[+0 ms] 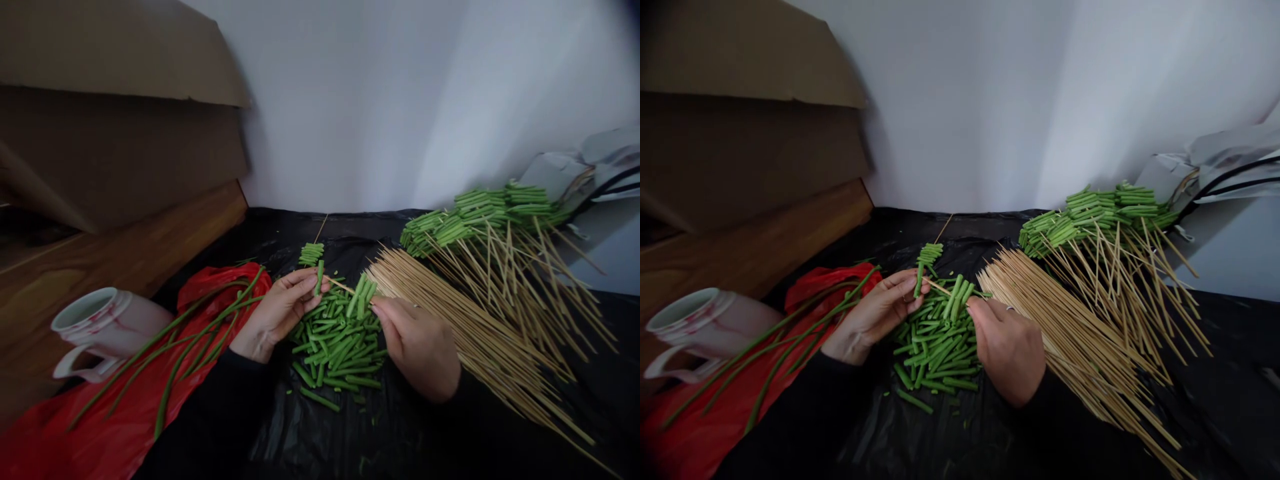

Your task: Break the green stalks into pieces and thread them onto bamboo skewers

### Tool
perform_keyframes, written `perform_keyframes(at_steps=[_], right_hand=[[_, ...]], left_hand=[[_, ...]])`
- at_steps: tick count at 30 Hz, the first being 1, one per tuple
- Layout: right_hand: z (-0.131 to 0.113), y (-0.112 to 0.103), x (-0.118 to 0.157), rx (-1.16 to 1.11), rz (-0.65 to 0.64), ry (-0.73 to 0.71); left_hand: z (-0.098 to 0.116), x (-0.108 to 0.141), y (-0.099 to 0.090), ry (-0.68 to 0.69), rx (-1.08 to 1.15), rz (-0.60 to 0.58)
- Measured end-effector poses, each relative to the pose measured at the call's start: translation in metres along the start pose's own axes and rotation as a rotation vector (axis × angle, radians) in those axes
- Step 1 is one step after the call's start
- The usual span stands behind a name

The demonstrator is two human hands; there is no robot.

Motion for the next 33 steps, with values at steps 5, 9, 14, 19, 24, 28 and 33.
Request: perform_keyframes(at_steps=[5,9,14,19,24,28,33], right_hand=[[-0.0019,0.0012,0.0019,0.005,-0.011,-0.022],[-0.0016,0.0018,0.0023,0.017,-0.022,-0.032],[-0.0012,0.002,0.0019,0.02,-0.019,-0.029],[-0.0018,0.0023,0.0026,0.014,-0.015,-0.03],[-0.0027,0.0032,0.0039,0.044,-0.021,-0.028],[-0.0045,0.0038,0.0043,0.058,-0.026,-0.047],[-0.0052,0.0062,0.0069,0.068,-0.047,-0.04]], left_hand=[[-0.0014,-0.0015,-0.0019,-0.007,0.036,0.045],[-0.0016,-0.0014,-0.0012,-0.008,0.038,0.066],[-0.0019,-0.0006,0.0004,-0.001,0.028,0.053],[-0.0018,-0.0007,-0.0004,0.005,-0.008,0.048],[-0.0003,-0.0007,0.0,0.032,-0.058,0.048],[-0.001,-0.0009,0.0013,0.056,-0.088,0.031],[-0.0039,-0.0014,0.0018,0.075,-0.155,0.072]])
Point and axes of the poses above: each hand's wrist, its own x-axis away from the middle knuckle, its own y-axis out of the palm, z = x × y, the point moved 5 cm from there along -x, towards the middle knuckle, and after that the axes turned 8 degrees about -y, right-handed, at the moved point
